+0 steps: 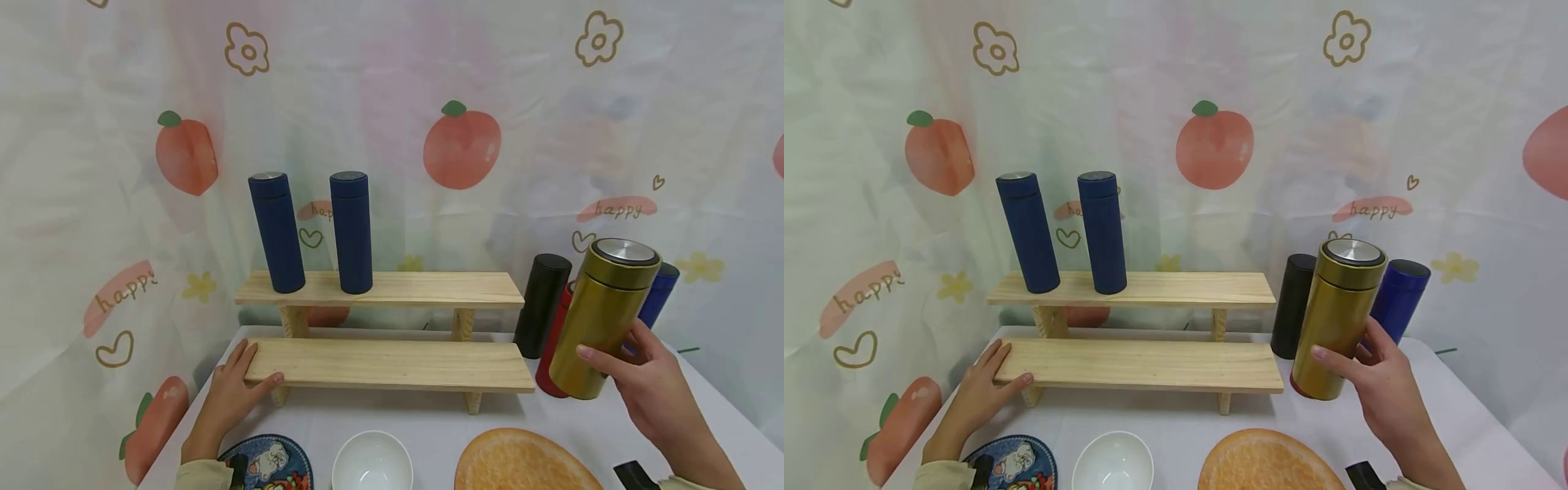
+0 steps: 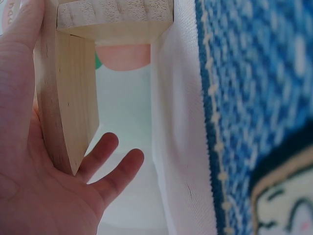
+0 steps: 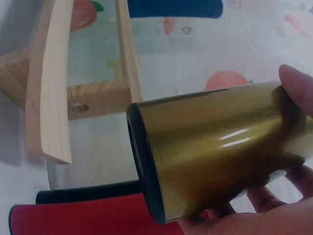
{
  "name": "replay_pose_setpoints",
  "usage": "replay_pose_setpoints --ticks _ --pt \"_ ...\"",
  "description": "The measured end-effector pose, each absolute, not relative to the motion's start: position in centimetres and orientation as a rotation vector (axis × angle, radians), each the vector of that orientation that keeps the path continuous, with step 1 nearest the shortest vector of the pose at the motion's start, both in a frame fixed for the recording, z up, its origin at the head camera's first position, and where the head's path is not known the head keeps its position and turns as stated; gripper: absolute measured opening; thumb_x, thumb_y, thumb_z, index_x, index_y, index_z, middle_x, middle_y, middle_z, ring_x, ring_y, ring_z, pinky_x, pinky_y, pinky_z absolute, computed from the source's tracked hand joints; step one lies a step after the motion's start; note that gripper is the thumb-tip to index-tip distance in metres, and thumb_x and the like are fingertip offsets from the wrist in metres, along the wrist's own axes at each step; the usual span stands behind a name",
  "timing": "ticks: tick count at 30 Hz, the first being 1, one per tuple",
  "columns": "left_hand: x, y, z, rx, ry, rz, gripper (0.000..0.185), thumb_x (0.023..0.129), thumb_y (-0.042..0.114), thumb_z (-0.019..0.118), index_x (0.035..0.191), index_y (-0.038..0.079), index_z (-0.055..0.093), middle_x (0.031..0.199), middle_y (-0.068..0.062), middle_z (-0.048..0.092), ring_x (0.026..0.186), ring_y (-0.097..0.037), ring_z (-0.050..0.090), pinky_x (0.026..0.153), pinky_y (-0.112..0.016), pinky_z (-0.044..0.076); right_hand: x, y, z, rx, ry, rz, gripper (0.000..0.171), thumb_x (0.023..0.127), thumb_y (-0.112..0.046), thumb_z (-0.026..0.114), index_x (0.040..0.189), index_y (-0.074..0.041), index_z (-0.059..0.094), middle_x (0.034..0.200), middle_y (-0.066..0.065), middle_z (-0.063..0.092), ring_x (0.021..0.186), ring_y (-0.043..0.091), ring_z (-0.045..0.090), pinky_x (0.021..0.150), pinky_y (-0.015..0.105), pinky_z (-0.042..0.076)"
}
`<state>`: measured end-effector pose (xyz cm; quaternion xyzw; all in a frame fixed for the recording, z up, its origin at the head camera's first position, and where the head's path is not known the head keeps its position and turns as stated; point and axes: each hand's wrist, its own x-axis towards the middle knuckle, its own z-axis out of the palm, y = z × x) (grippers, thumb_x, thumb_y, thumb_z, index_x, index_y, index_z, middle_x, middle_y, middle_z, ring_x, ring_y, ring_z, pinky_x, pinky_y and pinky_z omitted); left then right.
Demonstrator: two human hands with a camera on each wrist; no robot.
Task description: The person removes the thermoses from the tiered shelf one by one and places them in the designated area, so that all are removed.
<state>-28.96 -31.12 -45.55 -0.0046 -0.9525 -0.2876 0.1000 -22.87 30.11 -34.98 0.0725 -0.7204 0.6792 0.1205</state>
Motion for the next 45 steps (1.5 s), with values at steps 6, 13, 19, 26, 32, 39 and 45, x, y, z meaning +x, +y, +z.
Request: replay_pose_setpoints --ticks 6,13,19,26,32,39,45 --pt "-28.8 -31.0 -45.8 -0.017 -2.814 -0.840 0.104 0.097 0.063 0.068 0.167 -0.003 0.030 0.173 -0.030 0.015 0.144 -0.065 0.028 0.111 -0.078 0.030 -22.7 31.3 -35.3 0.198 -1.975 2.071 0.075 0.106 -0.002 0.065 0.166 -0.035 0.033 0.147 -0.012 0.038 0.133 0.015 0.038 0.119 0.040 0.026" --pt "-28.7 -30.9 -45.3 0.004 -2.835 -0.841 0.106 0.097 0.066 0.067 0.167 -0.003 0.028 0.174 -0.029 0.014 0.144 -0.064 0.028 0.111 -0.077 0.030 -23.0 32.8 -35.4 0.246 -1.861 2.088 0.068 0.104 0.003 0.064 0.160 -0.028 0.042 0.145 -0.008 0.041 0.125 0.011 0.046 0.091 0.012 0.050" --pt "-29.0 -30.9 -45.6 0.001 -2.840 -0.825 0.106 0.096 0.066 0.068 0.167 -0.003 0.029 0.174 -0.029 0.014 0.145 -0.066 0.027 0.111 -0.078 0.029 -23.0 34.4 -35.9 0.202 -1.843 2.052 0.070 0.103 0.003 0.066 0.162 -0.028 0.042 0.145 -0.010 0.043 0.125 0.009 0.046 0.107 0.016 0.041" --pt "-29.0 -31.0 -45.7 0.009 -2.857 -0.819 0.106 0.096 0.067 0.067 0.167 -0.002 0.029 0.174 -0.028 0.014 0.145 -0.065 0.027 0.112 -0.077 0.029 -23.0 35.5 -36.2 0.096 -1.885 1.980 0.072 0.104 -0.003 0.068 0.164 -0.032 0.039 0.145 -0.013 0.042 0.131 0.013 0.038 0.125 0.035 0.012" --pt "-28.8 -31.2 -45.6 -0.016 -2.815 -0.812 0.103 0.097 0.064 0.068 0.166 -0.003 0.031 0.173 -0.029 0.016 0.145 -0.067 0.027 0.111 -0.079 0.028 -23.2 35.9 -35.8 0.008 -1.911 1.920 0.080 0.104 -0.008 0.071 0.169 -0.034 0.032 0.153 -0.010 0.037 0.138 0.014 0.031 0.123 0.046 -0.001" --pt "-28.8 -31.2 -45.8 -0.024 -2.792 -0.804 0.102 0.096 0.063 0.069 0.165 -0.004 0.033 0.172 -0.031 0.018 0.144 -0.067 0.028 0.110 -0.080 0.029 -23.2 36.6 -35.6 -0.034 -1.916 1.837 0.081 0.103 -0.007 0.072 0.169 -0.032 0.033 0.148 -0.014 0.038 0.140 0.013 0.034 0.124 0.043 0.000" --pt "-28.9 -31.2 -45.8 -0.024 -2.789 -0.804 0.102 0.096 0.063 0.069 0.165 -0.004 0.033 0.172 -0.031 0.019 0.143 -0.067 0.029 0.109 -0.080 0.030 -23.2 36.7 -35.5 -0.180 -1.975 1.668 0.082 0.104 -0.012 0.072 0.170 -0.033 0.029 0.157 -0.008 0.033 0.153 0.021 0.028 0.125 0.055 0.000"
